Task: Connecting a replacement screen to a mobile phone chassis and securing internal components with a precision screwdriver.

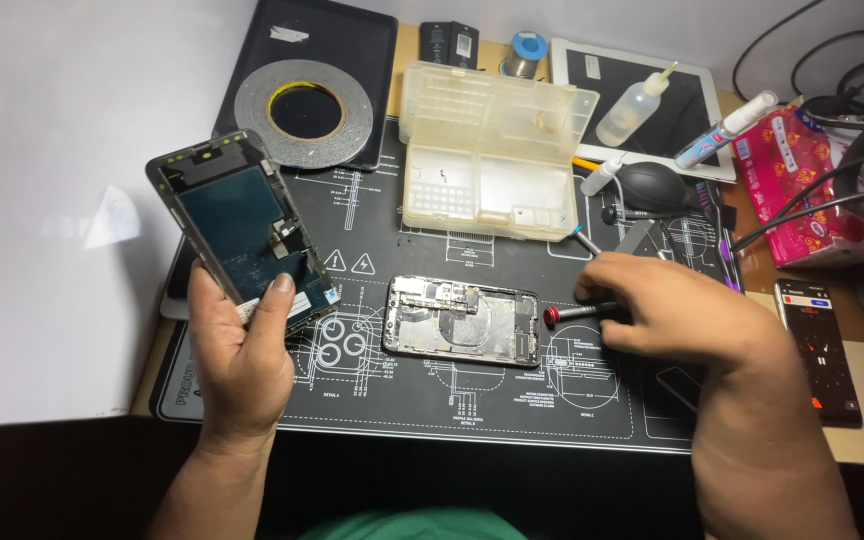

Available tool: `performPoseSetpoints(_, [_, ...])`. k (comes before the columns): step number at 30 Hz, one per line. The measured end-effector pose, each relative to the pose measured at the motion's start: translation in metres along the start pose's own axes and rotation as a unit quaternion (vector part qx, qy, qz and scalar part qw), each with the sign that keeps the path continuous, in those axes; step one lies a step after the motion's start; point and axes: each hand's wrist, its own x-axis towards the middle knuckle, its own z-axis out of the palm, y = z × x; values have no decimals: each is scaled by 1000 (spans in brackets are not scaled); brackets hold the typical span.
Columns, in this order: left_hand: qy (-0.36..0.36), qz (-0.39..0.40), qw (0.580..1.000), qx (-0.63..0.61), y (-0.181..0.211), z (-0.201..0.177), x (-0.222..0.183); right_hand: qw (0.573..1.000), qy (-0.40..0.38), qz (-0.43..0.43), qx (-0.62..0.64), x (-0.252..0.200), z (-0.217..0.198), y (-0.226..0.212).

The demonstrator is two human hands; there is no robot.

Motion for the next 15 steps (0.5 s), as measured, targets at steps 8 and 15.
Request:
performPoseSetpoints(8, [-20,-3,995,99,-5,-2,1,997,48,-62,10,1,-3,5])
performPoseSetpoints(15, [-36,-8,978,206,-5,0,1,851,353,-199,334,-1,1,9])
